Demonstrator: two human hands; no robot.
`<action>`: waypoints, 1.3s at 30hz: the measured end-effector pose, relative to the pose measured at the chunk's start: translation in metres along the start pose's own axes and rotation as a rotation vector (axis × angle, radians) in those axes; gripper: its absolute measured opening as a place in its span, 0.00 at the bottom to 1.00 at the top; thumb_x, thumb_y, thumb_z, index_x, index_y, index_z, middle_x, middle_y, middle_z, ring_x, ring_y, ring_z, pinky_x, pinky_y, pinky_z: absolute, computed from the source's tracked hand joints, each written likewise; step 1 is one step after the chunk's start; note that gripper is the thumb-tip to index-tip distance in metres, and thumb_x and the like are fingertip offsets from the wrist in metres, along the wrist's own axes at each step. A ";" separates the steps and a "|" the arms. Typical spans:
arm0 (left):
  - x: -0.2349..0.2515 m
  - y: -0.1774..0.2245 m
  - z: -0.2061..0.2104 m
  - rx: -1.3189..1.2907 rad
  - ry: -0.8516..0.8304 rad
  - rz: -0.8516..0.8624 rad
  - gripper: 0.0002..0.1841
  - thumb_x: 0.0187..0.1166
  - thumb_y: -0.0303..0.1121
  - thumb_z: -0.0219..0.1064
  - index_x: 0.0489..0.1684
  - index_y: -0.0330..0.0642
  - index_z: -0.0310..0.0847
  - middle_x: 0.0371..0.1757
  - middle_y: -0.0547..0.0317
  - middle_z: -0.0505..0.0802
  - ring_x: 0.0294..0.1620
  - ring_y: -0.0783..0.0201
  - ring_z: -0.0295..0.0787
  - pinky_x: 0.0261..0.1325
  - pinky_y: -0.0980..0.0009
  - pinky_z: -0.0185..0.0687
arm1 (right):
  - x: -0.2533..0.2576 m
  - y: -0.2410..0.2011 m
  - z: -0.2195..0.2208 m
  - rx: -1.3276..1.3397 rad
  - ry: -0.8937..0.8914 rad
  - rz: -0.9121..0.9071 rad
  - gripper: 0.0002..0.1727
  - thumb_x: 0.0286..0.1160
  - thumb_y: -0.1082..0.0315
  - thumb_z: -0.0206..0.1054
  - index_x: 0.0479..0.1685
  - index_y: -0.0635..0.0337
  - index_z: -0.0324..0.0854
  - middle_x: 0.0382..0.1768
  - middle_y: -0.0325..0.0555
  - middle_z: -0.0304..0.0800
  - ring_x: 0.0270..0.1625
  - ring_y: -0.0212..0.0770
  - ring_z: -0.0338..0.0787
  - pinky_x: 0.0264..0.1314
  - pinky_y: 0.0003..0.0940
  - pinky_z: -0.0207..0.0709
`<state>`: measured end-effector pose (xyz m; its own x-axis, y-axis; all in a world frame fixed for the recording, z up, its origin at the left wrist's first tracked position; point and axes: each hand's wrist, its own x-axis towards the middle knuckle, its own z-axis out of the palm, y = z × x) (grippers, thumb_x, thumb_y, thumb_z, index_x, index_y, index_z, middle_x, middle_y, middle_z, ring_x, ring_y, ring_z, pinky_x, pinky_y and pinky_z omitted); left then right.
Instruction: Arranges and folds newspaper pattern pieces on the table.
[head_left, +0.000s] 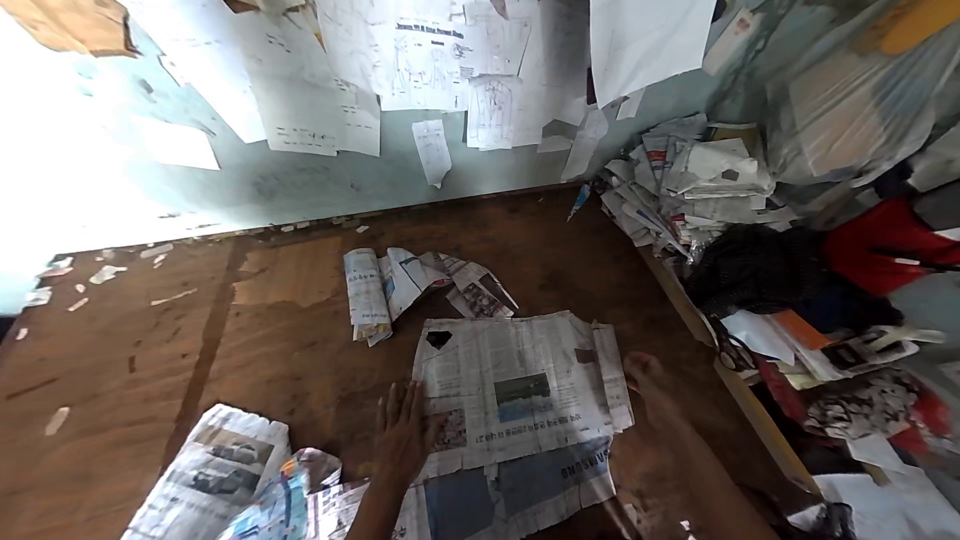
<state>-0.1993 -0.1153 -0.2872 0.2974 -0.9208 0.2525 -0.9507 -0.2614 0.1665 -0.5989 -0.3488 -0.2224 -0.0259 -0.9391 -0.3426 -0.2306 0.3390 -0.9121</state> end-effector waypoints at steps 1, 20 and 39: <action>-0.001 0.001 0.001 0.013 0.025 -0.002 0.49 0.82 0.72 0.39 0.86 0.37 0.69 0.84 0.38 0.77 0.86 0.31 0.66 0.85 0.32 0.53 | 0.000 0.001 0.001 -0.043 0.010 -0.022 0.21 0.85 0.67 0.65 0.72 0.69 0.73 0.60 0.59 0.85 0.56 0.46 0.88 0.59 0.44 0.84; -0.018 0.039 -0.044 -0.416 -0.085 -0.674 0.27 0.76 0.33 0.73 0.73 0.29 0.76 0.57 0.33 0.91 0.59 0.36 0.89 0.66 0.36 0.78 | -0.017 0.009 0.024 -0.352 -0.151 0.038 0.34 0.77 0.69 0.73 0.81 0.70 0.66 0.65 0.66 0.84 0.64 0.55 0.88 0.70 0.49 0.80; -0.033 0.017 -0.033 -0.613 0.172 -0.816 0.27 0.75 0.26 0.72 0.74 0.26 0.73 0.58 0.30 0.90 0.56 0.41 0.89 0.64 0.43 0.81 | -0.012 0.007 -0.014 0.097 -0.166 -0.020 0.20 0.87 0.68 0.62 0.72 0.69 0.78 0.60 0.55 0.89 0.55 0.39 0.91 0.60 0.36 0.85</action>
<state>-0.2220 -0.0802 -0.2610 0.8858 -0.4631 -0.0307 -0.2606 -0.5510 0.7927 -0.6137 -0.3363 -0.2214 0.1405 -0.9263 -0.3495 -0.1342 0.3319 -0.9337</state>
